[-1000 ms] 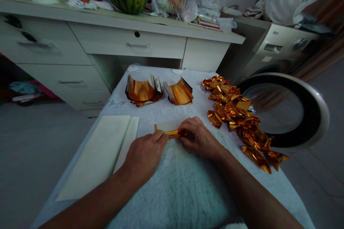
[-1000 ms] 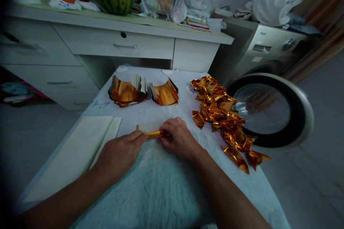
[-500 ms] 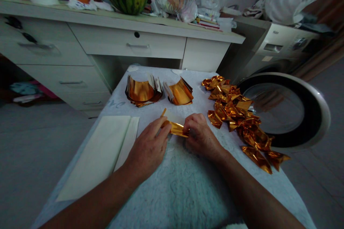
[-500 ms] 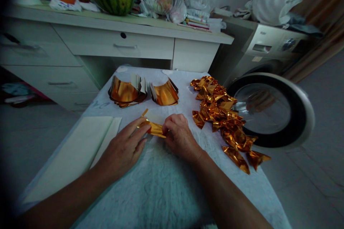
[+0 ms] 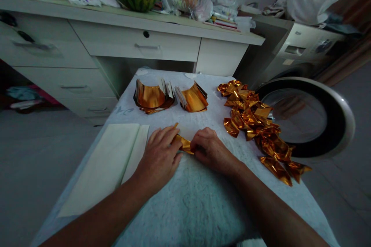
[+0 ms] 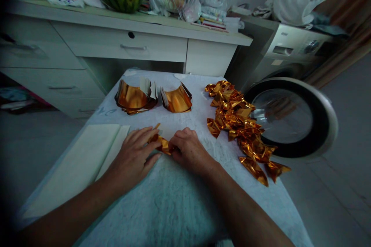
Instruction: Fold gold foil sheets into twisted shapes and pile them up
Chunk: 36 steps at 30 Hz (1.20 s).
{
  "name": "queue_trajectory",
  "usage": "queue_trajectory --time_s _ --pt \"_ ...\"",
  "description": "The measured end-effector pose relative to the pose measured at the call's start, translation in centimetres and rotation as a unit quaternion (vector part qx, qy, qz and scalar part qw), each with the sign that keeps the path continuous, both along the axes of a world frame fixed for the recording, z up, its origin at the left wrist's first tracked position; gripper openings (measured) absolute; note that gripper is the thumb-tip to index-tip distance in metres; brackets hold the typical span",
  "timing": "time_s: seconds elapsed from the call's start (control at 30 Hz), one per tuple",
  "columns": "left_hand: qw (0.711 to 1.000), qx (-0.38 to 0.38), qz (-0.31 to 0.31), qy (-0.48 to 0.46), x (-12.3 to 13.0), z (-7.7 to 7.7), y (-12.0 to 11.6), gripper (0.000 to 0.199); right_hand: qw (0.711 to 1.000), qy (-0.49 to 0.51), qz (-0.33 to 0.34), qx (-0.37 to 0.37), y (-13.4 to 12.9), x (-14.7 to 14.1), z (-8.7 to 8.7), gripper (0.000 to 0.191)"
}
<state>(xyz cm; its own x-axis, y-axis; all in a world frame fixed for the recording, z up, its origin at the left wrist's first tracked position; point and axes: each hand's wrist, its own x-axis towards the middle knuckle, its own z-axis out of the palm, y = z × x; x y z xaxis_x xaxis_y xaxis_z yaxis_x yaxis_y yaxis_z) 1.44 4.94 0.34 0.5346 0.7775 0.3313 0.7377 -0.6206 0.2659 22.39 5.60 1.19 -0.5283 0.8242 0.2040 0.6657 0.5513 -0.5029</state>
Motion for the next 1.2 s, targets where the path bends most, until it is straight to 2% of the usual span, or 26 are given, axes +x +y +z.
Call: queue_trajectory --time_s 0.1,0.23,0.43,0.73,0.97,1.2 --pt "0.997 -0.053 -0.046 -0.032 0.3 0.4 0.0 0.020 1.000 0.015 0.010 -0.017 0.1 0.1 0.0 0.023" --pt "0.992 -0.096 -0.036 -0.068 0.6 0.3 0.1 0.011 0.999 0.023 0.008 -0.044 0.3 0.3 0.0 0.019" --pt "0.990 -0.105 -0.023 -0.097 0.9 0.0 0.3 0.012 0.996 0.028 0.001 -0.087 0.5 1.0 0.3 0.009" --pt "0.985 -0.134 0.025 -0.107 1.3 0.5 0.0 0.013 0.993 0.010 -0.035 -0.108 0.4 0.6 0.9 0.011" --pt "0.985 -0.138 0.041 -0.092 1.6 0.1 0.1 0.012 0.992 0.013 -0.071 -0.103 0.3 0.3 0.5 0.009" --pt "0.989 -0.109 0.051 -0.088 2.1 -0.1 0.2 0.016 0.990 0.001 -0.109 -0.087 0.3 -0.3 -0.1 0.012"
